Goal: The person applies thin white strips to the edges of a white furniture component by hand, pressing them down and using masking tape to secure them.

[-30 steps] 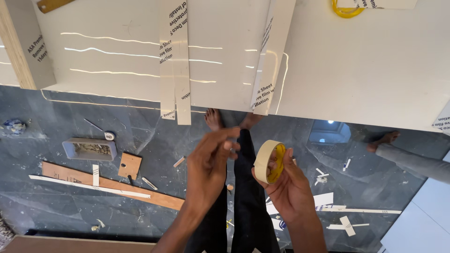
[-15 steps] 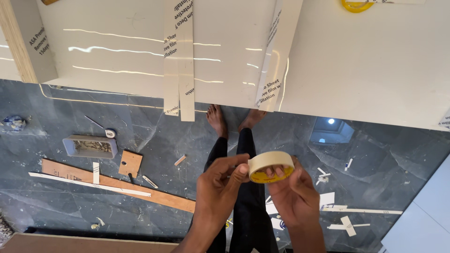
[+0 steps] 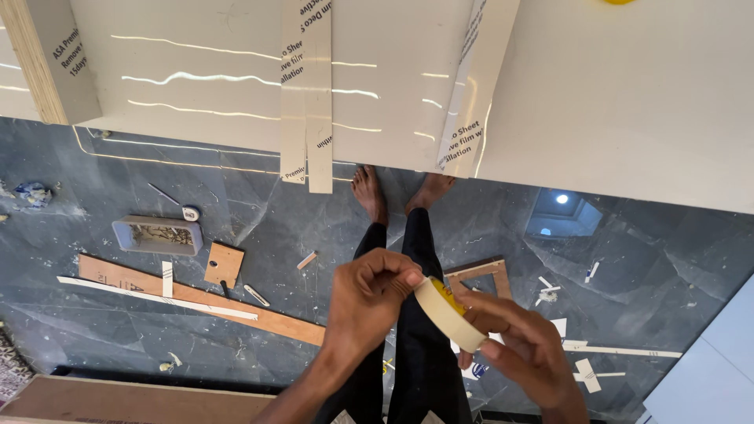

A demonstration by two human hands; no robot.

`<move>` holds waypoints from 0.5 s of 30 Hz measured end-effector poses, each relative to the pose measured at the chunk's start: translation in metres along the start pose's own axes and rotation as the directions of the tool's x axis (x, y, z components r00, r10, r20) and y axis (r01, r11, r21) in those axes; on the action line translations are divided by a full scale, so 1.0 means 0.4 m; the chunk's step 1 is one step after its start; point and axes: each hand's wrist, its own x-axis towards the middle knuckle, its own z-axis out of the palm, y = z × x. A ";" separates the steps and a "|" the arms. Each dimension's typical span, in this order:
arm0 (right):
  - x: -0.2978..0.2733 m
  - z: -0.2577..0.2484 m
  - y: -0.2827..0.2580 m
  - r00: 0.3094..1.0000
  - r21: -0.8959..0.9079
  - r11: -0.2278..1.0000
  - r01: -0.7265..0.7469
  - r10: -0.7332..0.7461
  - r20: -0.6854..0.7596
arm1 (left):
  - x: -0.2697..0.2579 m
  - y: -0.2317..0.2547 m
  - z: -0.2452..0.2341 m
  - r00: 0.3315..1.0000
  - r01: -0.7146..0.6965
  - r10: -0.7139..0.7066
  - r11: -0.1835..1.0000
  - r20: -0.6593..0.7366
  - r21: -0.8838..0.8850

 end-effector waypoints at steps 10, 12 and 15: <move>0.067 0.005 -0.037 0.954 -0.747 0.614 -0.256 0.036 -0.297 | -0.035 0.025 -0.021 0.965 -0.262 0.261 0.962 0.016 0.074; 0.069 0.002 -0.035 0.958 -0.696 0.683 -0.220 0.018 -0.285 | -0.022 0.047 -0.026 0.965 -0.234 0.228 0.972 0.129 0.037; 0.053 0.015 -0.030 0.949 -0.683 0.683 -0.260 0.049 -0.312 | -0.034 0.071 -0.003 0.917 -0.328 0.306 0.943 0.257 0.047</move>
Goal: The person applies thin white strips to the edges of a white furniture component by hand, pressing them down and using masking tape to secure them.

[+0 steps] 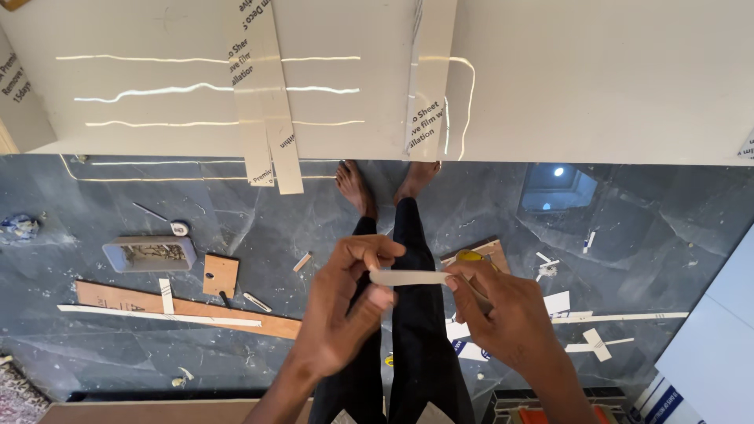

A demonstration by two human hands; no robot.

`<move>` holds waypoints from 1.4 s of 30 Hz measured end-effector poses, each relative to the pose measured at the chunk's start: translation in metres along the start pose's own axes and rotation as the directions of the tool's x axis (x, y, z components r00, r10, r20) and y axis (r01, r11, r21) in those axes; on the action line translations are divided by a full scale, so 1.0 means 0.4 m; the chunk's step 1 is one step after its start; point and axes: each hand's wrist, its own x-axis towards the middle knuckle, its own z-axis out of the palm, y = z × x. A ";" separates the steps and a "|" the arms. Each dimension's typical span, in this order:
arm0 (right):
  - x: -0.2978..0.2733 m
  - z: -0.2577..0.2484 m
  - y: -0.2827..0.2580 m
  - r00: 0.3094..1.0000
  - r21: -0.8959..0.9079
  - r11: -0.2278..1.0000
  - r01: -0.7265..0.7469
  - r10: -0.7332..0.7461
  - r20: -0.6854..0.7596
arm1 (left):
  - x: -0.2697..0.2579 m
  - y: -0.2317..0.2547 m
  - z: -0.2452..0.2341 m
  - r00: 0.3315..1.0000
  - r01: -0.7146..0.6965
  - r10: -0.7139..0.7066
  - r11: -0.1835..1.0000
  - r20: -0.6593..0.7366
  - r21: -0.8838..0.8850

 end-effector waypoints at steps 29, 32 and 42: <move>0.249 -0.060 0.193 0.842 -0.544 0.813 0.205 -0.430 -0.326 | 0.048 -0.081 0.104 0.981 -0.191 0.194 0.936 -0.021 -0.295; 0.365 -0.061 0.255 0.902 -0.508 0.858 0.083 -0.280 -0.327 | 0.075 -0.099 0.084 0.990 -0.138 0.123 0.949 -0.067 -0.284; 0.186 -0.034 0.125 0.991 0.620 0.785 0.005 0.078 -0.107 | 0.073 -0.147 0.085 1.000 0.002 -0.015 0.871 -0.024 -0.492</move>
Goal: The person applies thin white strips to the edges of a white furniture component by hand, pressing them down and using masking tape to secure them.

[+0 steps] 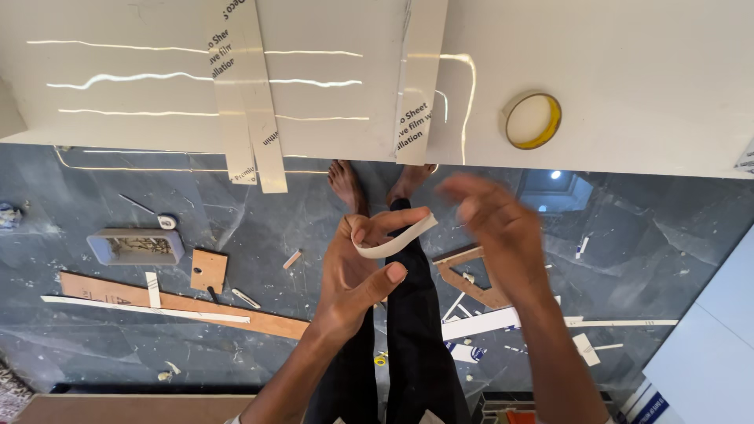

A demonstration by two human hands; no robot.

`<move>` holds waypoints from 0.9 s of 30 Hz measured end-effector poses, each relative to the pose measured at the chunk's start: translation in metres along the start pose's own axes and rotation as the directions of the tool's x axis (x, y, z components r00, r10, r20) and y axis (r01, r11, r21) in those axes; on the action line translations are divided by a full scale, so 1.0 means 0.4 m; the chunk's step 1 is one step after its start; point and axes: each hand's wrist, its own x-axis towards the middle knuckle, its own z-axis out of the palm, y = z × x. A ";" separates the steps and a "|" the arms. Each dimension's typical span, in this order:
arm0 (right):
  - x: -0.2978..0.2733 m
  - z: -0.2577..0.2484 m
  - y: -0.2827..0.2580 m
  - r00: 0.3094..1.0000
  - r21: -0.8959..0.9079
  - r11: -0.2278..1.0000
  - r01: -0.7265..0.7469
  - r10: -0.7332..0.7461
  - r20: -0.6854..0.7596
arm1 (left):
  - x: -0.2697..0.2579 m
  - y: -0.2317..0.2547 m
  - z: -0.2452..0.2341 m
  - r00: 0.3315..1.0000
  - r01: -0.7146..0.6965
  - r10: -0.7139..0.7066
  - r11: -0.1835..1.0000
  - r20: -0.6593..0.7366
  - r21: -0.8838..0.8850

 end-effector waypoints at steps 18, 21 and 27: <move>-0.155 0.145 0.308 0.937 0.537 0.825 -0.177 0.308 -0.166 | -0.135 -0.226 -0.128 0.913 0.203 -0.122 0.963 -0.390 0.175; -0.217 0.181 0.382 0.922 0.660 0.737 -0.143 0.342 -0.182 | -0.193 -0.279 -0.167 0.913 0.155 -0.041 0.955 -0.406 0.254; -0.313 0.280 0.464 0.873 0.673 0.737 -0.072 0.373 -0.315 | -0.312 -0.299 -0.209 0.862 0.182 -0.008 0.938 -0.506 0.295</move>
